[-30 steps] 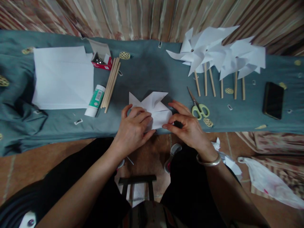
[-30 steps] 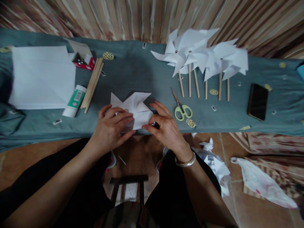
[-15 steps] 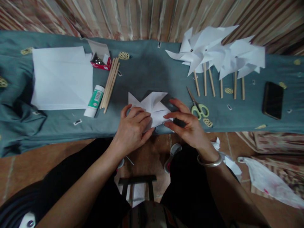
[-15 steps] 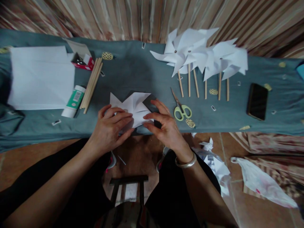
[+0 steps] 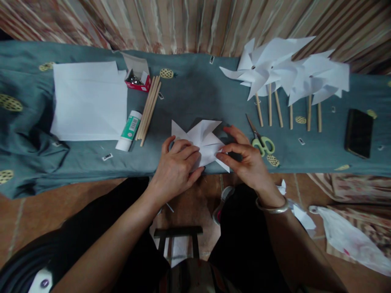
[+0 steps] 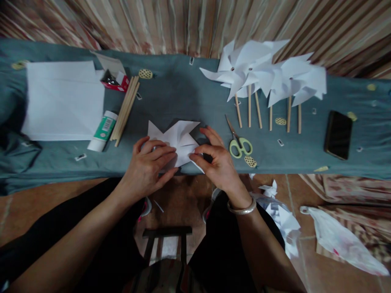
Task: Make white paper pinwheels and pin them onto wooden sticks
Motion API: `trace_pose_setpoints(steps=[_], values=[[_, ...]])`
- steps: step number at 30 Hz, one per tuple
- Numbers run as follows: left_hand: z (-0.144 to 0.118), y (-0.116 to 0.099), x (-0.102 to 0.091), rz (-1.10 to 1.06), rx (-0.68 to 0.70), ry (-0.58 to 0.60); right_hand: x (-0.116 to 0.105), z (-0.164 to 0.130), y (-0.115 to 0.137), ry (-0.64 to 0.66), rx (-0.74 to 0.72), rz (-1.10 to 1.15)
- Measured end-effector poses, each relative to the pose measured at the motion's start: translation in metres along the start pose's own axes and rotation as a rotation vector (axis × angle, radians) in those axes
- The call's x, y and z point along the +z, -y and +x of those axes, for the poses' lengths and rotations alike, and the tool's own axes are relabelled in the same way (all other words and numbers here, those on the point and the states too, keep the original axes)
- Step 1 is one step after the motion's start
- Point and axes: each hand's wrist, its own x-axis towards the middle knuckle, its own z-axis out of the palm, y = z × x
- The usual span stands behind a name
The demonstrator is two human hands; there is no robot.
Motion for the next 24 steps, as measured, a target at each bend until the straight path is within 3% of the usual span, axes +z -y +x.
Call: trace_pose_setpoints(steps=[3, 6, 16, 24], values=[[0.0, 0.0, 0.0, -0.004, -0.002, 0.005, -0.001, 0.0, 0.003, 0.029, -0.002, -0.01], [0.0, 0.0, 0.0, -0.005, -0.008, 0.011, 0.006, 0.001, 0.01, -0.022, -0.03, -0.055], [-0.002, 0.0, 0.0, -0.003, 0.003, 0.015, 0.032, 0.004, 0.027, -0.066, -0.166, -0.344], [-0.002, -0.001, 0.001, -0.039, -0.005, 0.018, 0.034, 0.004, 0.025, -0.048, -0.168, -0.348]])
